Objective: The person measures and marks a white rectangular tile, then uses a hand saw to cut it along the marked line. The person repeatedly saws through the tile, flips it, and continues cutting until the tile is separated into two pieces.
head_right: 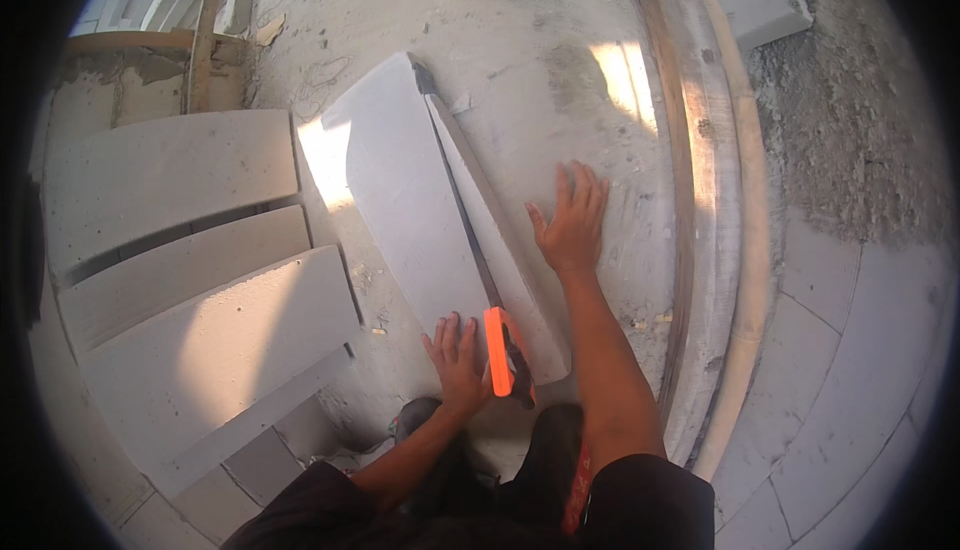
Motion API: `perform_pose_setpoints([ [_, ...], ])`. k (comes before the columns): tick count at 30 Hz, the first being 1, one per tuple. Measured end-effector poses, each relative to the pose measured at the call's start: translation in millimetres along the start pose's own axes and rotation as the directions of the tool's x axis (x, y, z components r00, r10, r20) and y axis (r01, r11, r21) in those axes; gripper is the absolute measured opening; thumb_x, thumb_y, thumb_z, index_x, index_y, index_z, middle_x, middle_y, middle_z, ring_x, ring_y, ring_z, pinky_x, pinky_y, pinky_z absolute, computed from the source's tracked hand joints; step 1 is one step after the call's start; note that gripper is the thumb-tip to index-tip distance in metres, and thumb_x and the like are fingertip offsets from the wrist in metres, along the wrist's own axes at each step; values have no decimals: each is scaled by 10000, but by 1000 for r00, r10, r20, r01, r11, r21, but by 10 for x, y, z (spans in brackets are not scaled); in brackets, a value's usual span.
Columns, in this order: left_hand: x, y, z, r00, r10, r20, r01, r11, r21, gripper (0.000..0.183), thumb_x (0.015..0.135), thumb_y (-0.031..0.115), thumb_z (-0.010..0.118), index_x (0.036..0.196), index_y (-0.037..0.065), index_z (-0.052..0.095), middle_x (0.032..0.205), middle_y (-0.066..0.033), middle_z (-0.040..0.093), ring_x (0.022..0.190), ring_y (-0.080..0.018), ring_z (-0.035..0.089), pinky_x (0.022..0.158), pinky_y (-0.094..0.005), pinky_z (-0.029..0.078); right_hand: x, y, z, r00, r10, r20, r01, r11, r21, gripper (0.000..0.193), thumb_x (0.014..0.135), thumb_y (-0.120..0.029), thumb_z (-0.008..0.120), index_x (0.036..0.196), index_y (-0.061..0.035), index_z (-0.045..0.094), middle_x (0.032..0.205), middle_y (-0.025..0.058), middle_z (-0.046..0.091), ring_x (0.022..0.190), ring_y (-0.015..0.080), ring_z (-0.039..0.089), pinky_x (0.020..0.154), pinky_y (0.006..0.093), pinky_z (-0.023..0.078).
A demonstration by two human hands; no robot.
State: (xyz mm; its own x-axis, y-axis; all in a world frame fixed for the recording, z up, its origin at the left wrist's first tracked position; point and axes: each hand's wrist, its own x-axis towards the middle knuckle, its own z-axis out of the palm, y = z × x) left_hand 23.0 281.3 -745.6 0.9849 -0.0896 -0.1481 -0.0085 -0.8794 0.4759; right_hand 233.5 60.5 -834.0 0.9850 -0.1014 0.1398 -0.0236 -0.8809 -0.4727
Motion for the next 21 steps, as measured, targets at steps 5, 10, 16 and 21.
perform_pose_setpoints([
  [5, 2196, -502, -920, 919, 85, -385, -93, 996, -2, 557, 946, 136, 755, 1465, 25, 585, 1483, -245, 521, 1358, -426, 491, 1151, -535, 396, 5, -9, -57, 999, 32, 17, -32, 999, -11, 742, 977, -451, 718, 1548, -41, 481, 1567, 198, 430, 1501, 412, 365, 1292, 652, 230],
  [10, 4501, -1192, -1612, 983, -75, -169, 54, 991, -126, 742, 1006, 623, 628, 1398, -4, 685, 1414, -269, 646, 1352, -411, 577, 1135, -462, 448, 35, -72, -40, 1000, 7, 19, -7, 1000, -4, 737, 960, -437, 737, 1536, -46, 494, 1566, 187, 429, 1500, 404, 368, 1287, 658, 236],
  [16, 5177, -1071, -1376, 890, -311, 334, 327, 945, 7, 1200, 855, 954, 453, 1429, -80, 652, 1477, -363, 593, 1442, -488, 525, 1222, -534, 366, 13, -9, -69, 999, 37, 3, -37, 999, 25, 704, 962, -422, 737, 1511, -37, 524, 1561, 182, 445, 1499, 388, 372, 1289, 644, 245],
  [21, 5172, -1010, -1338, 888, -222, 404, 217, 974, 58, 1275, 798, 982, 502, 1488, -86, 593, 1483, -365, 587, 1441, -497, 526, 1210, -581, 376, -1, -14, -47, 999, 49, 0, -48, 998, 47, 659, 999, -403, 711, 1518, -37, 538, 1568, 191, 447, 1506, 388, 373, 1304, 624, 225],
])
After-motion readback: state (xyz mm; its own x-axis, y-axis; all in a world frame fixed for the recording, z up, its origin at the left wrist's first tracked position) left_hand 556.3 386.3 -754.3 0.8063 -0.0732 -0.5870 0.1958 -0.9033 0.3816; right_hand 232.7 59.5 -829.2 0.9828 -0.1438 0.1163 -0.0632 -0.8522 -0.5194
